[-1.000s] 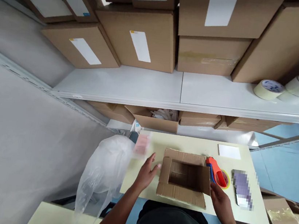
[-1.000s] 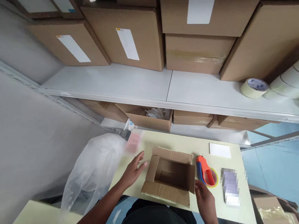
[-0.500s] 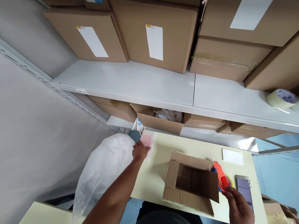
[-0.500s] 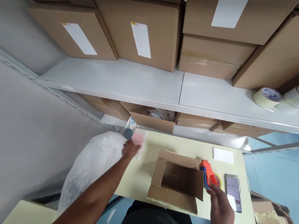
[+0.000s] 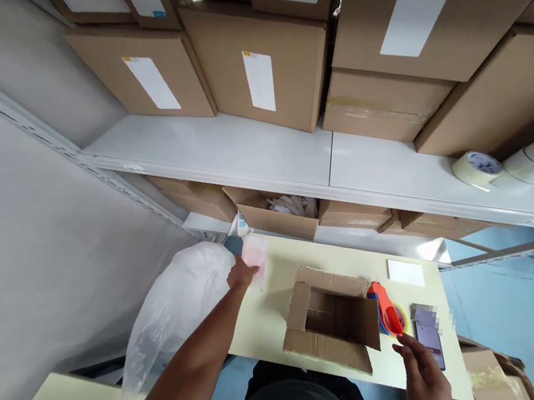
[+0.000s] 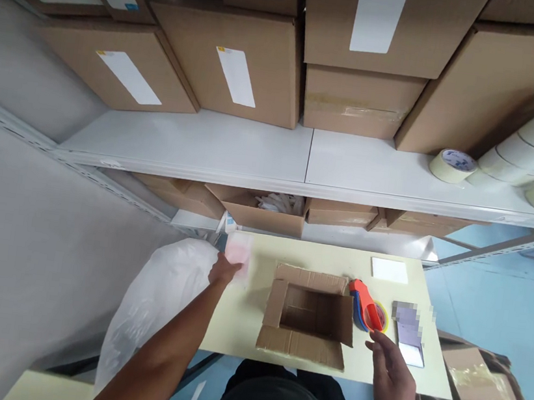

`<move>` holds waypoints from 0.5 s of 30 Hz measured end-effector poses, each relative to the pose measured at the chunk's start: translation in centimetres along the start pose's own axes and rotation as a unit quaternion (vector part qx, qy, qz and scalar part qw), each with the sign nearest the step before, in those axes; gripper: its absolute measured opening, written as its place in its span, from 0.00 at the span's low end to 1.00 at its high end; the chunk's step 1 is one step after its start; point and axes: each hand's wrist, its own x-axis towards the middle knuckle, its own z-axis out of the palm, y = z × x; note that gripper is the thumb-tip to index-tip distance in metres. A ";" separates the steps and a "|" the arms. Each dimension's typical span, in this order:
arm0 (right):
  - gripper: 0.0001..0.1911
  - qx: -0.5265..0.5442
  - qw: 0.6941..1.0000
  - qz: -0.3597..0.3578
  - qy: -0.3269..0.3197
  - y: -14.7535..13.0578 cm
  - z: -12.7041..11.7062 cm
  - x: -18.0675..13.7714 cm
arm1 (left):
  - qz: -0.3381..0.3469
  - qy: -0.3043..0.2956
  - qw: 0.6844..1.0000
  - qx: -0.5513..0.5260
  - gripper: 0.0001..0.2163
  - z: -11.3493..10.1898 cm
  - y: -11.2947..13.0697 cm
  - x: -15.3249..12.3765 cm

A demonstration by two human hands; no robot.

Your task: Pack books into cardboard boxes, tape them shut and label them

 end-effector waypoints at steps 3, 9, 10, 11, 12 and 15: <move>0.25 0.003 1.000 -0.012 -0.006 0.5 -0.3 0.0 | -0.008 0.004 0.996 -0.088 0.38 0.3 -0.1 -0.3; 0.23 0.009 1.000 -0.026 -0.013 1.7 -0.9 0.4 | 0.063 -0.033 0.944 -0.321 0.29 -0.1 0.1 -2.8; 0.23 0.016 0.999 -0.028 -0.014 1.7 -1.0 0.6 | 0.076 -0.043 0.931 -0.355 0.29 -0.6 0.2 -3.2; 0.22 0.024 0.999 -0.029 -0.015 1.7 -1.1 0.7 | 0.090 -0.054 0.914 -0.392 0.29 -1.3 0.4 -3.7; 0.22 0.030 0.999 -0.032 -0.019 1.6 -1.0 0.8 | 0.103 -0.069 0.894 -0.431 0.30 -2.1 0.7 -4.3; 0.22 0.048 0.997 -0.054 -0.033 0.7 -0.5 1.2 | 0.154 -0.120 0.834 -0.516 0.34 -4.9 2.3 -6.7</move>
